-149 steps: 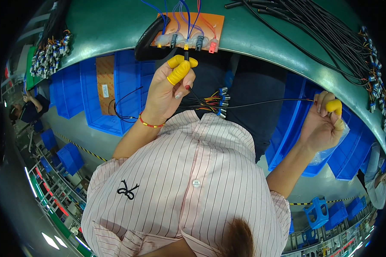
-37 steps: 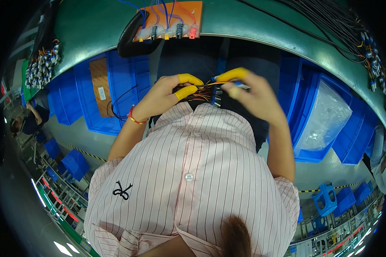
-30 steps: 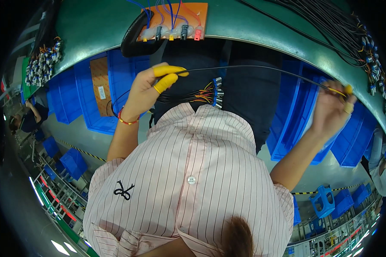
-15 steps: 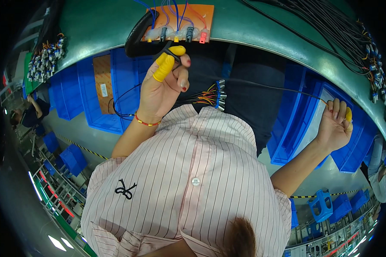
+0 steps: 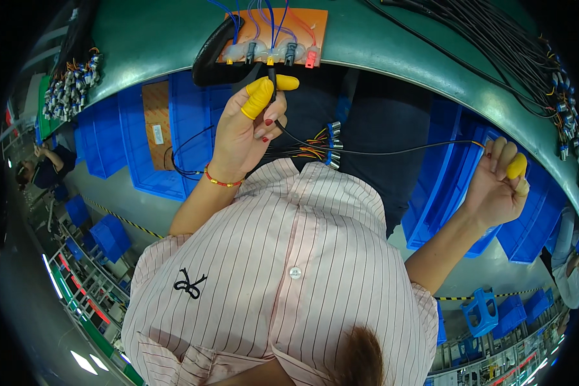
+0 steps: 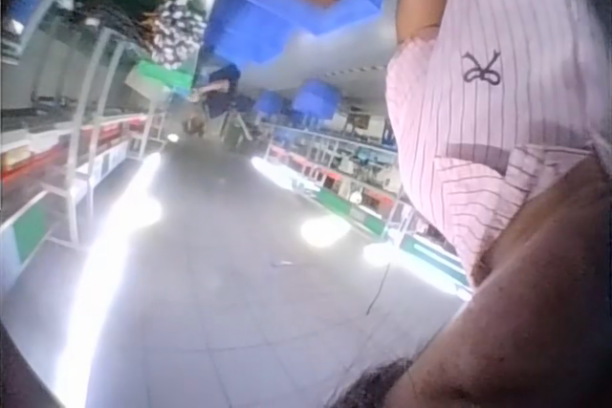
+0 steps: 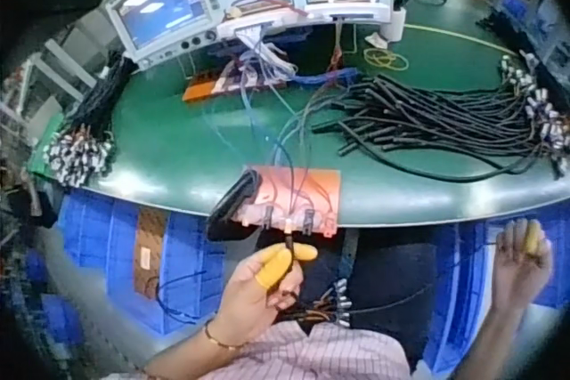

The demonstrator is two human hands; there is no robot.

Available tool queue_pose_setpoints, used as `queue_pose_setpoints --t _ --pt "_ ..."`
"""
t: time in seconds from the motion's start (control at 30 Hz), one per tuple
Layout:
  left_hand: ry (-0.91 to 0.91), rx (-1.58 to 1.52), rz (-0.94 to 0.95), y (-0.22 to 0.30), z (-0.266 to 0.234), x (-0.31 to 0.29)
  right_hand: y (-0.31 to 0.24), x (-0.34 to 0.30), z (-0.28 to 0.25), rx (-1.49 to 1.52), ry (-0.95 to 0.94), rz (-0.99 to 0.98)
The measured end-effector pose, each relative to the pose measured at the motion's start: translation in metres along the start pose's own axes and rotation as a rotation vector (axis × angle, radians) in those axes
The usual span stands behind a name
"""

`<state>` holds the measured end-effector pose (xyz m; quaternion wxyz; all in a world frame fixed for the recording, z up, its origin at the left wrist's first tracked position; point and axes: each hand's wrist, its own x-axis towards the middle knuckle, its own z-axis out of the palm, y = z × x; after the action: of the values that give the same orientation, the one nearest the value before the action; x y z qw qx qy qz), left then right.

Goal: The person is testing electrical cables using a testing machine/fixture at an assembly line.

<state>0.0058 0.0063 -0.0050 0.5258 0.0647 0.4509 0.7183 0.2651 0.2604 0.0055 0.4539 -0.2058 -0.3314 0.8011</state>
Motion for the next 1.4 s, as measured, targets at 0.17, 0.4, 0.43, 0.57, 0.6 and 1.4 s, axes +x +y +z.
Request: queue_pose_setpoints --t 0.17,0.4,0.43,0.57,0.6,1.4 --pt "0.0 -0.003 0.004 0.003 0.0 0.003 0.012 -0.003 0.018 -0.17 -0.076 -0.028" --pt "0.025 0.034 -0.008 0.008 -0.001 0.001 0.009 -0.013 0.048 -0.296 -0.157 -0.138" --pt "0.02 0.043 -0.005 0.012 0.001 0.0 0.0 -0.019 0.05 -0.348 -0.227 -0.213" --pt "0.032 0.118 -0.02 0.015 0.004 0.003 -0.035 -0.046 0.1 -0.172 -0.445 -0.536" --pt "0.075 0.124 -0.013 0.016 -0.001 -0.002 -0.052 -0.047 0.092 -0.221 -0.563 -0.576" --pt "0.129 0.09 -0.044 0.021 0.003 0.009 0.011 -0.04 0.096 -0.335 -0.53 -0.137"
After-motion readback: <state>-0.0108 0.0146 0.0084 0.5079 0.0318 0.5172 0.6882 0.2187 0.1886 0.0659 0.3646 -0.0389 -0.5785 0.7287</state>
